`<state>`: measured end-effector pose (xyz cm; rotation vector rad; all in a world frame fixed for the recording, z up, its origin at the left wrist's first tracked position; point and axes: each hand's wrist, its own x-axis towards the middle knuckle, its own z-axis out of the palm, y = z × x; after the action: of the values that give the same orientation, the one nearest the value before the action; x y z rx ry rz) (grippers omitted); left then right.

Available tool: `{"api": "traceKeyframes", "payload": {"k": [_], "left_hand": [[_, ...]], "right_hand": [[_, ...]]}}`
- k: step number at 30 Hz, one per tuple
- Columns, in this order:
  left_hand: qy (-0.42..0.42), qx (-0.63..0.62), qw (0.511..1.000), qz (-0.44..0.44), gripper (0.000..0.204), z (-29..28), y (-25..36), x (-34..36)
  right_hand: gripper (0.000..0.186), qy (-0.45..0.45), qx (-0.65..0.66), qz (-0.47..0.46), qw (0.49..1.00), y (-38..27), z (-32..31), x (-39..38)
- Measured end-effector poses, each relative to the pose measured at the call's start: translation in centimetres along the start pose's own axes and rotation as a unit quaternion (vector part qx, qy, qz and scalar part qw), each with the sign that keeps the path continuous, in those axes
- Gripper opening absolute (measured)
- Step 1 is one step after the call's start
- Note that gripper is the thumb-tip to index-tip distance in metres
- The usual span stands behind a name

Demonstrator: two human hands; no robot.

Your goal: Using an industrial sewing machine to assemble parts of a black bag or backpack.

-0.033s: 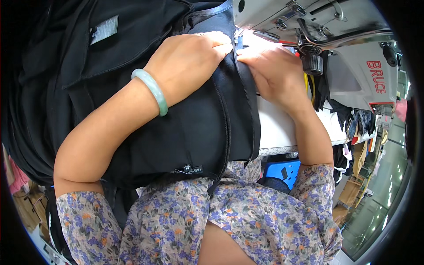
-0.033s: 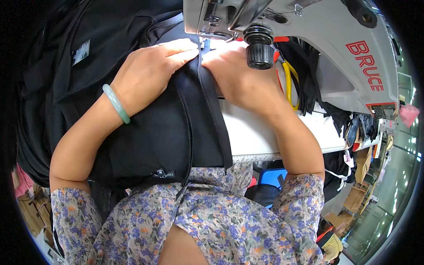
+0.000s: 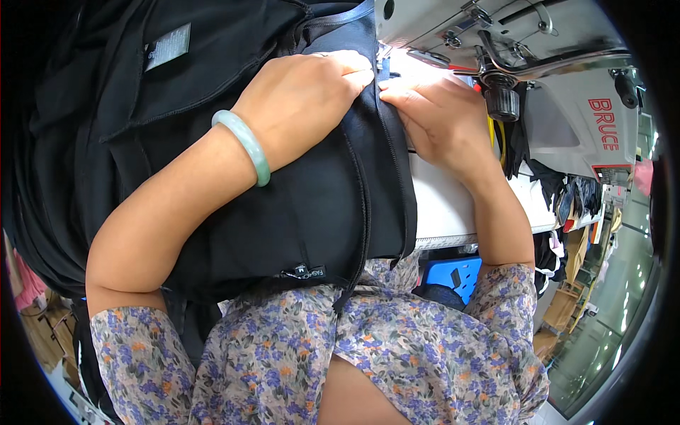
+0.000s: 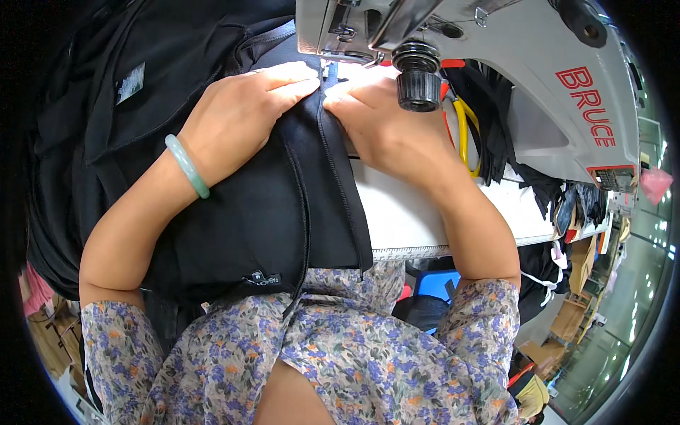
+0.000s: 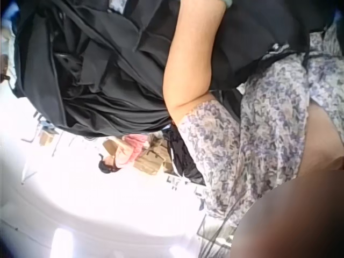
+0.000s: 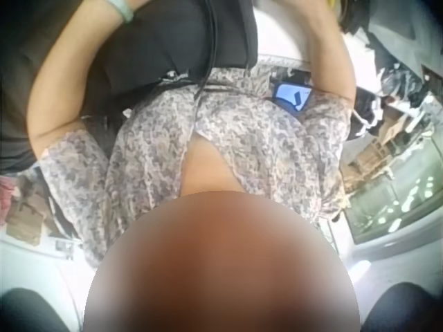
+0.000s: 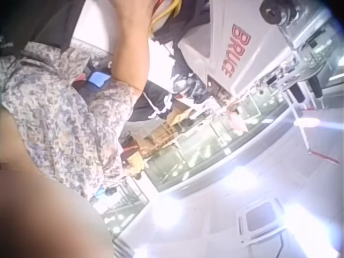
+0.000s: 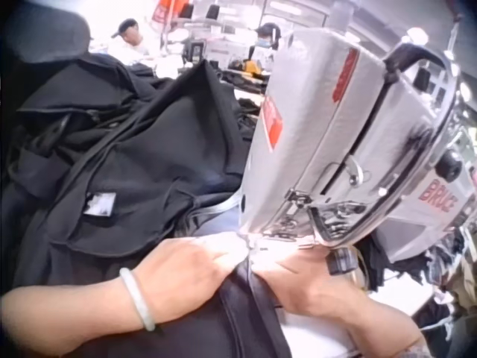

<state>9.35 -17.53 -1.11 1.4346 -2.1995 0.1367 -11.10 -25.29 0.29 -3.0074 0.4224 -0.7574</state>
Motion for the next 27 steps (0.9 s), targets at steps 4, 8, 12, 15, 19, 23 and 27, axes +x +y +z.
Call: {"api": "traceKeyframes", "payload": {"k": [4,8,12,15,19,23,27], "left_hand": [[0.003,-0.014,1.0,0.0,0.012,0.1,-0.2,0.0],[0.021,0.036,0.998,0.047,0.014,-0.1,-0.3,-0.1],[0.012,0.066,0.996,0.065,0.018,-0.3,-0.3,-0.1],[0.003,0.068,0.995,0.067,0.017,-0.4,-0.4,0.0],[0.003,0.063,0.994,0.084,0.017,-0.6,-0.6,0.1],[-0.008,0.058,0.995,0.08,0.019,-0.5,-0.8,0.1],[-0.014,0.043,0.996,0.076,0.021,-0.3,-1.3,0.4]], "right_hand": [[0.024,-0.027,-0.008,0.02,0.999,-0.5,-0.1,-0.2],[0.026,-0.046,-0.022,0.04,0.998,-0.8,-0.4,-0.3],[0.025,-0.047,-0.017,0.017,0.999,-0.5,-0.2,-0.2],[0.023,-0.03,-0.02,-0.002,0.999,-0.3,0.1,-0.1],[0.022,-0.062,-0.005,0.044,0.997,-0.6,0.2,-0.5],[0.023,-0.077,-0.006,0.051,0.996,-0.8,0.0,-0.6],[0.023,-0.091,-0.02,0.06,0.994,-0.7,0.0,-0.3]]}}
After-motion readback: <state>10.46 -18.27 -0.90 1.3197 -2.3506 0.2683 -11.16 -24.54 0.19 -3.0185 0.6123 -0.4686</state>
